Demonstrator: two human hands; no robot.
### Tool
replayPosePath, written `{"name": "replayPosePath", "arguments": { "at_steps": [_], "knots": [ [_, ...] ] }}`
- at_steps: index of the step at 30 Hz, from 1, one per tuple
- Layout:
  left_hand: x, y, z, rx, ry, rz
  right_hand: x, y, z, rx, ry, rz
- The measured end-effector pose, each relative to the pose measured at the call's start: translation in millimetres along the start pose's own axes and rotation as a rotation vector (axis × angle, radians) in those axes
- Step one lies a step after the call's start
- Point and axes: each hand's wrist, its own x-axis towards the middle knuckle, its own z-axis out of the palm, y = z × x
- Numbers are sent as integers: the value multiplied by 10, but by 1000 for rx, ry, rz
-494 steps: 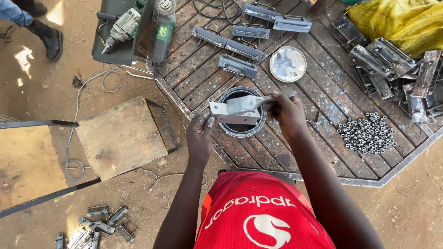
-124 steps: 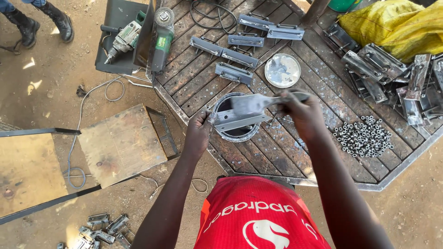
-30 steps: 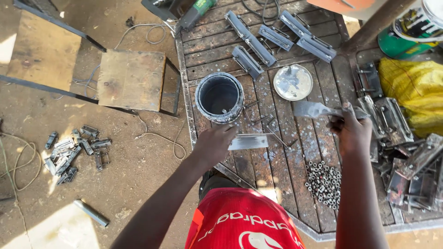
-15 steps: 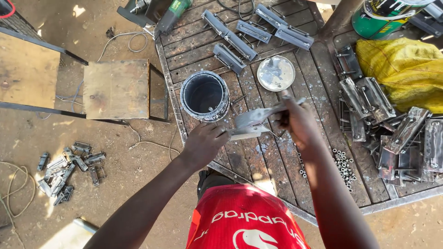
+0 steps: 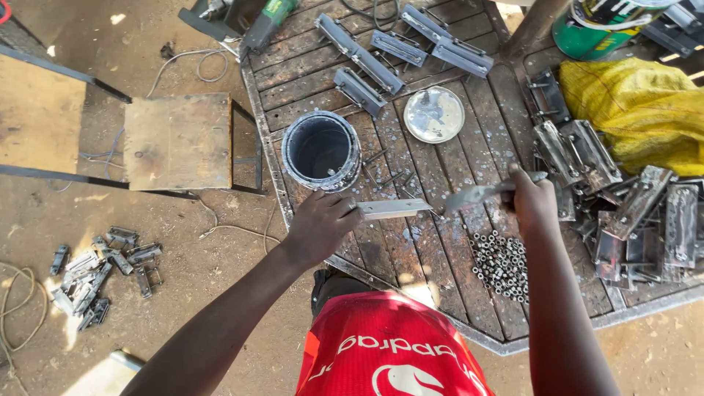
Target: Painting metal components with black paint using a spatula
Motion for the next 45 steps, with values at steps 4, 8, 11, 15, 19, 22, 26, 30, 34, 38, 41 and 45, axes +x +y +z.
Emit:
{"name": "replayPosePath", "arguments": {
  "at_steps": [4, 8, 11, 15, 19, 22, 26, 30, 34, 38, 41, 45],
  "knots": [
    [90, 30, 107, -22, -39, 42, -320, -456, 291, 174, -9, 29],
    [184, 77, 198, 28, -119, 128, -515, -653, 570, 253, -201, 121],
    [215, 81, 233, 26, -104, 137, -333, -414, 552, 194, -227, 111],
    [190, 26, 221, 11, -101, 127, -67, -61, 152, 105, -129, 55],
    [133, -5, 309, -1, -9, 134, 7, 22, -70, -55, -50, -50],
    [157, -26, 357, 7, 27, 148, -353, -518, 166, 69, -57, -58],
    [277, 56, 163, 17, -12, 143, -662, -859, 540, 204, -202, -33],
    [253, -43, 190, 18, 112, 155, -604, -680, 692, 157, -259, -40],
    [136, -113, 262, 31, 120, 141, -327, -374, 263, -68, -130, -127],
    [113, -107, 330, 11, 123, 111, -638, -577, 104, -410, -101, -334],
    [198, -69, 366, 35, 117, 109, -1100, -920, 347, -486, -189, -412],
    [337, -58, 497, 44, 137, 128, -1642, -1334, 757, -733, -390, -502]
  ]
}}
